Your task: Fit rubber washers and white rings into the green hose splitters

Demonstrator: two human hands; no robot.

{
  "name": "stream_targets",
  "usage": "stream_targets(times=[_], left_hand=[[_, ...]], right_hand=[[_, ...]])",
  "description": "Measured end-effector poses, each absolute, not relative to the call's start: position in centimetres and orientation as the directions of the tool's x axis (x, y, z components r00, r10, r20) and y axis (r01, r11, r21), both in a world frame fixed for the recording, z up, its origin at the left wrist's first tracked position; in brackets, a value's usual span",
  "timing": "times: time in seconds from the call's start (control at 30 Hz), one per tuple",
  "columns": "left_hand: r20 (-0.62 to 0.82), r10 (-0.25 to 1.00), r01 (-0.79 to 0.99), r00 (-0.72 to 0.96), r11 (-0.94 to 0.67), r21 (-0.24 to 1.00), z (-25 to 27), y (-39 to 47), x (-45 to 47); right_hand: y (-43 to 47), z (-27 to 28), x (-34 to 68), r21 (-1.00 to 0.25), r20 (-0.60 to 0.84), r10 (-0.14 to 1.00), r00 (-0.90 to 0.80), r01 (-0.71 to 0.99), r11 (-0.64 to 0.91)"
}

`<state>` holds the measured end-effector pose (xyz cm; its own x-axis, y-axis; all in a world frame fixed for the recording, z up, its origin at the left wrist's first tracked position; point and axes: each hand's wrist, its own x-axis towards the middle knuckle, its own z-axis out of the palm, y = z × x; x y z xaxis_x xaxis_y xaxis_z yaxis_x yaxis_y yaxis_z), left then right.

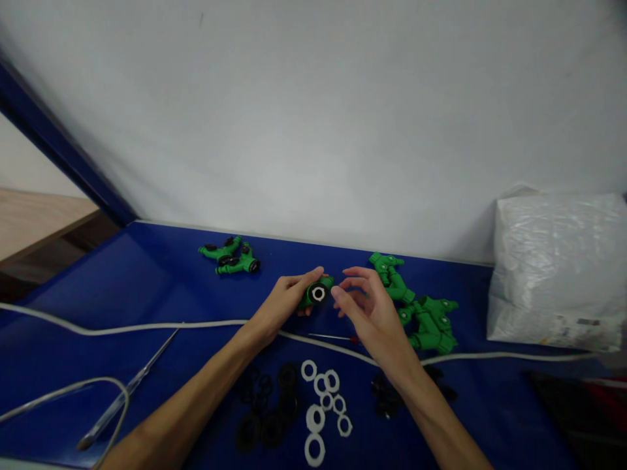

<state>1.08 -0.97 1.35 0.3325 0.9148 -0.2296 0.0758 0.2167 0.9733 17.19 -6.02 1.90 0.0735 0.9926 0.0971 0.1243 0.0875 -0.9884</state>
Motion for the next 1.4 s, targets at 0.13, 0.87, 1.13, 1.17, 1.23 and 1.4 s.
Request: stream_targets(times=[0.13,0.87,1.13,1.17,1.23,1.4], left_hand=[[-0.173,0.927,0.032,0.332,0.172,0.985,1.1,-1.1,1.3],[0.164,0.891,0.302,0.423,-0.309,0.902,0.2,-1.1,0.5],[0.191,0.889,0.316,0.416,-0.338,0.886,0.3,-1.3,0.8],[0.192,0.89,0.312,0.414,-0.338,0.888,0.3,-1.3,0.8],[0.193,0.89,0.308,0.413,-0.336,0.89,0.2,-1.3,0.9],[0.185,0.894,0.305,0.408,-0.324,0.895,0.1,-1.2,1.0]], right_hand=[[-6.0,2.1,16.6,-0.986,-0.089,0.989,-0.115,-0.127,-0.104],[-5.9,1.9,16.5,-0.97,-0.17,0.984,0.048,-0.181,-0.159],[-5.9,1.8,16.4,-0.99,-0.106,0.993,0.042,-0.095,-0.102],[-5.8,1.7,16.4,-0.992,-0.093,0.995,0.039,-0.093,-0.089],[-5.8,1.4,16.4,-0.993,-0.069,0.997,0.037,-0.094,-0.066],[-5.7,1.1,16.4,-0.995,-0.046,0.999,0.026,-0.091,-0.043]])
